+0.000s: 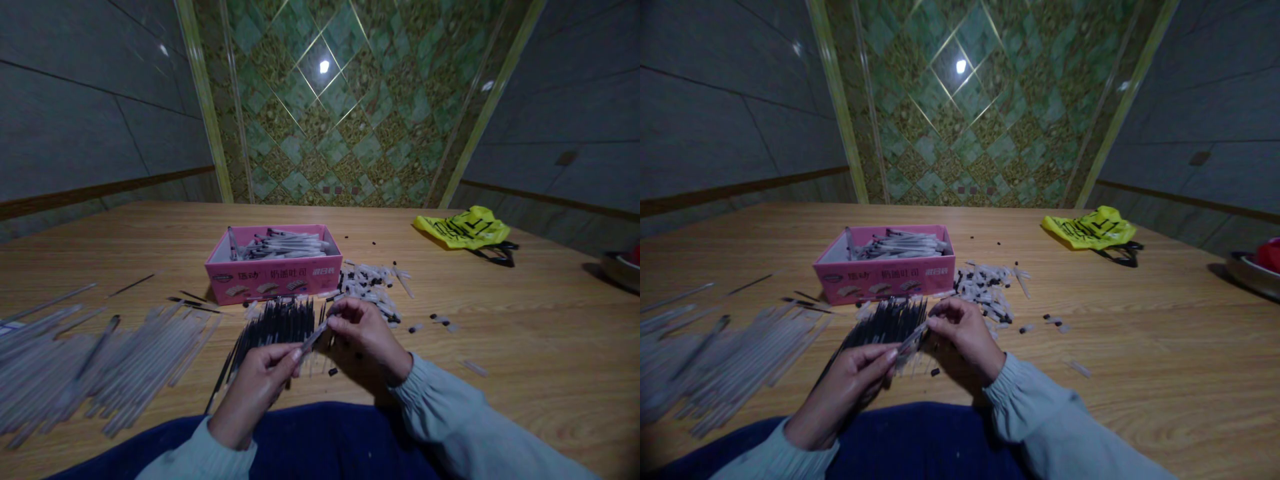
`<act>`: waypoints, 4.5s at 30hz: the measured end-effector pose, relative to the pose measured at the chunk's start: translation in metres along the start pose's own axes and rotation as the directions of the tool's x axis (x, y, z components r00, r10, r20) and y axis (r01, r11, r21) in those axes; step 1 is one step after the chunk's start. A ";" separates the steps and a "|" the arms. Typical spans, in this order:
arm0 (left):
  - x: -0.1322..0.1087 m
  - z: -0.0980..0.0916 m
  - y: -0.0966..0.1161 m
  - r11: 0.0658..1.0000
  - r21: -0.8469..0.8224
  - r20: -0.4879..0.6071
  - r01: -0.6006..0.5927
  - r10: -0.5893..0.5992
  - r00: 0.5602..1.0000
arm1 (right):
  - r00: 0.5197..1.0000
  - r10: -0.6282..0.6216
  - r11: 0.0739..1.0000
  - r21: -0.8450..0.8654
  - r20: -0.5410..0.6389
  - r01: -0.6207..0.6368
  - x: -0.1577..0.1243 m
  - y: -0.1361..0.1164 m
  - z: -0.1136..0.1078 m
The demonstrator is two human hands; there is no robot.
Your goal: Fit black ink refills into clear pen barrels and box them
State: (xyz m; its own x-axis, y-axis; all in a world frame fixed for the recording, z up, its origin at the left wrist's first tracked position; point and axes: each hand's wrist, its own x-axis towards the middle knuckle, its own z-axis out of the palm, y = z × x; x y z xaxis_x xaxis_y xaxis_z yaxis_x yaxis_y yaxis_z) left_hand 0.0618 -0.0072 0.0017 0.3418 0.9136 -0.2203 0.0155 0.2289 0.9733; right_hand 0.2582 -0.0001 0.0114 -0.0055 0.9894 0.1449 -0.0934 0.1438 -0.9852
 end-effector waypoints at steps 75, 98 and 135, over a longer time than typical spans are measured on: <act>-0.003 -0.032 0.016 0.246 0.964 -0.252 0.102 0.722 0.644 | 0.985 0.002 0.971 0.237 -0.174 0.040 -0.008 0.004 0.018; 0.005 -0.072 0.010 0.195 0.900 -0.435 0.389 0.439 0.786 | 0.979 -0.074 0.996 0.033 -0.190 0.082 0.132 -0.069 0.017; 0.008 -0.013 0.000 0.857 -0.512 -0.176 -0.066 -0.030 0.984 | 0.994 0.101 0.969 0.221 0.048 -0.109 -0.024 0.022 0.045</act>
State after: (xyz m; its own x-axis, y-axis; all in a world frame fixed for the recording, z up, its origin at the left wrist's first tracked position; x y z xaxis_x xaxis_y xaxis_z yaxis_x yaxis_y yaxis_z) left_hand 0.0528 0.0044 -0.0012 0.1702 0.9512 -0.2573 -0.4898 0.3082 0.8155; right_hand 0.2117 -0.0218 -0.0094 -0.0623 0.9969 0.0490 -0.3101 0.0273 -0.9503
